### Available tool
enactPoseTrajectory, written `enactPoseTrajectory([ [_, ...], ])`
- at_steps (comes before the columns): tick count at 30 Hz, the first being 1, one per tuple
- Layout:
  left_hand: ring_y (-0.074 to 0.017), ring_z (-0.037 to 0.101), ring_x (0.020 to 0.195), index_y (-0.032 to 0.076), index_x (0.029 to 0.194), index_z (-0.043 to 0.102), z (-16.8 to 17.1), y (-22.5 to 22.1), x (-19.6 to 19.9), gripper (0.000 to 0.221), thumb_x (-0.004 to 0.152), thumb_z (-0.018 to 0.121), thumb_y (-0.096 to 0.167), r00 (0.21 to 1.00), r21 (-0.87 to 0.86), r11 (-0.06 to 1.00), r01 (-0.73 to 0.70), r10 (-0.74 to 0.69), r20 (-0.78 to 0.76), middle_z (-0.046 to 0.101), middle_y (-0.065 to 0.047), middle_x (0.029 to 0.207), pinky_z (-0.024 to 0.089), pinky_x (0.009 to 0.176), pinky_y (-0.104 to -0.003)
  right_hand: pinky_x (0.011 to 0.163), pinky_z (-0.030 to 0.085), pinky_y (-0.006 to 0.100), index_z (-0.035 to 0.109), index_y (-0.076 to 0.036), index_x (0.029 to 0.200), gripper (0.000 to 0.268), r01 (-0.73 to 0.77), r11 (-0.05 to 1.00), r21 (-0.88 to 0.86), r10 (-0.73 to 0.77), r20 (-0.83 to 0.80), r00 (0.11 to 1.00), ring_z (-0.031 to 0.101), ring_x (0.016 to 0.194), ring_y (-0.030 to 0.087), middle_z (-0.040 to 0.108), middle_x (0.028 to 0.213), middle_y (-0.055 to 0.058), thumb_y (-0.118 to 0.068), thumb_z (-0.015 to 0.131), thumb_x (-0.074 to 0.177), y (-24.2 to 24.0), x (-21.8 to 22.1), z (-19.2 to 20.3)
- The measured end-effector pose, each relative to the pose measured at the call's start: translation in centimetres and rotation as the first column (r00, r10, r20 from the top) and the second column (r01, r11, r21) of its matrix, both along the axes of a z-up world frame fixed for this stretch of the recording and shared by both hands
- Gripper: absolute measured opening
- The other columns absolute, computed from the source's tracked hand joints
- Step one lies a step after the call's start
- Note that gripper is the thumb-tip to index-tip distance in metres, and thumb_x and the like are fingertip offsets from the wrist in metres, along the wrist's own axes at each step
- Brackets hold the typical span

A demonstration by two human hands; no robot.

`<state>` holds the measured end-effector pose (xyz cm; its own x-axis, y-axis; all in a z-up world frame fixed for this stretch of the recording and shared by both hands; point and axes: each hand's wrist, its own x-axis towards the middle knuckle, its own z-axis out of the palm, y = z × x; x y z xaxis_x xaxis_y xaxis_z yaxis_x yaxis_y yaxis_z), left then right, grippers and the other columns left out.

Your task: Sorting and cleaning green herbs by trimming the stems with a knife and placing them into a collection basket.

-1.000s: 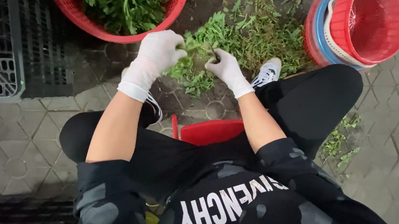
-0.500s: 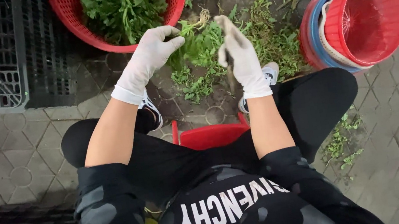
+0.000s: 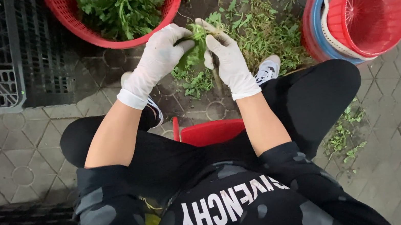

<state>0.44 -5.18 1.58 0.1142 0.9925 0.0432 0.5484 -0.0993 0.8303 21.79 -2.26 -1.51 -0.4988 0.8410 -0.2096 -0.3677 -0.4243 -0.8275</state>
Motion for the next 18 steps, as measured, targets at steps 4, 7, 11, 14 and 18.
enactPoseTrajectory([
  [4, -0.0267, 0.074, 0.101, 0.007, 0.123, 0.082, -1.0, 0.1, 0.0, 0.022, 0.104, 0.080, 0.018, 0.999, 0.043, 0.998, 0.036, -0.035, -0.036, 0.078, -0.006, 0.111, 0.058, 0.091, -0.039, 0.043, 0.041, 0.027, 0.066, -0.010, 0.133, 0.031, 0.138, 0.982, -0.128, -0.133, 0.042, 0.990, 0.051, 0.045, 0.011, 0.058, 0.060, 0.000, -0.026, 0.074, 0.108, -0.2, -0.6, 0.6],
  [7, -0.0235, 0.072, 0.100, 0.009, 0.121, 0.081, -2.0, 0.1, 0.0, 0.019, 0.104, 0.081, 0.018, 0.997, 0.054, 0.996, 0.073, -0.072, -0.011, 0.076, -0.003, 0.109, 0.056, 0.091, -0.037, 0.041, 0.038, 0.026, 0.068, -0.011, 0.118, 0.026, 0.259, 0.951, -0.172, -0.249, 0.078, 0.965, 0.050, 0.049, 0.008, 0.062, 0.091, 0.000, -0.036, 0.066, 0.109, 0.7, 0.0, 1.8],
  [11, -0.0113, 0.069, 0.108, 0.014, 0.121, 0.078, 2.7, -0.2, -0.2, 0.015, 0.108, 0.075, 0.021, 0.980, -0.231, 0.967, 0.107, -0.062, 0.191, 0.072, 0.005, 0.117, 0.054, 0.100, -0.030, 0.043, 0.038, 0.023, 0.064, -0.017, 0.149, 0.079, 0.344, 0.896, -0.279, -0.284, 0.235, 0.930, 0.048, 0.052, 0.005, 0.070, 0.152, 0.006, -0.068, 0.062, 0.089, 2.5, 2.3, 1.9],
  [14, -0.0108, 0.069, 0.119, 0.018, 0.123, 0.078, 2.9, -0.1, -0.2, 0.018, 0.107, 0.075, 0.026, 0.967, -0.276, 0.956, 0.104, -0.032, 0.254, 0.075, 0.007, 0.124, 0.052, 0.112, -0.032, 0.039, 0.042, 0.017, 0.063, -0.017, 0.158, 0.066, 0.087, 0.959, -0.270, -0.088, 0.008, 0.996, 0.039, 0.049, 0.000, 0.056, 0.171, 0.002, -0.058, 0.052, 0.107, 3.3, 4.4, -2.4],
  [18, -0.0063, 0.065, 0.102, 0.018, 0.119, 0.080, 3.0, 0.0, 0.0, 0.013, 0.108, 0.074, 0.023, 0.942, -0.308, 0.942, 0.132, -0.023, 0.334, 0.074, 0.009, 0.112, 0.054, 0.094, -0.026, 0.106, 0.069, 0.043, 0.065, -0.023, 0.153, 0.080, -0.027, 0.998, -0.054, 0.041, 0.280, 0.959, 0.074, 0.137, 0.032, 0.071, 0.154, 0.015, -0.076, 0.048, 0.096, 2.2, 4.3, -2.2],
])
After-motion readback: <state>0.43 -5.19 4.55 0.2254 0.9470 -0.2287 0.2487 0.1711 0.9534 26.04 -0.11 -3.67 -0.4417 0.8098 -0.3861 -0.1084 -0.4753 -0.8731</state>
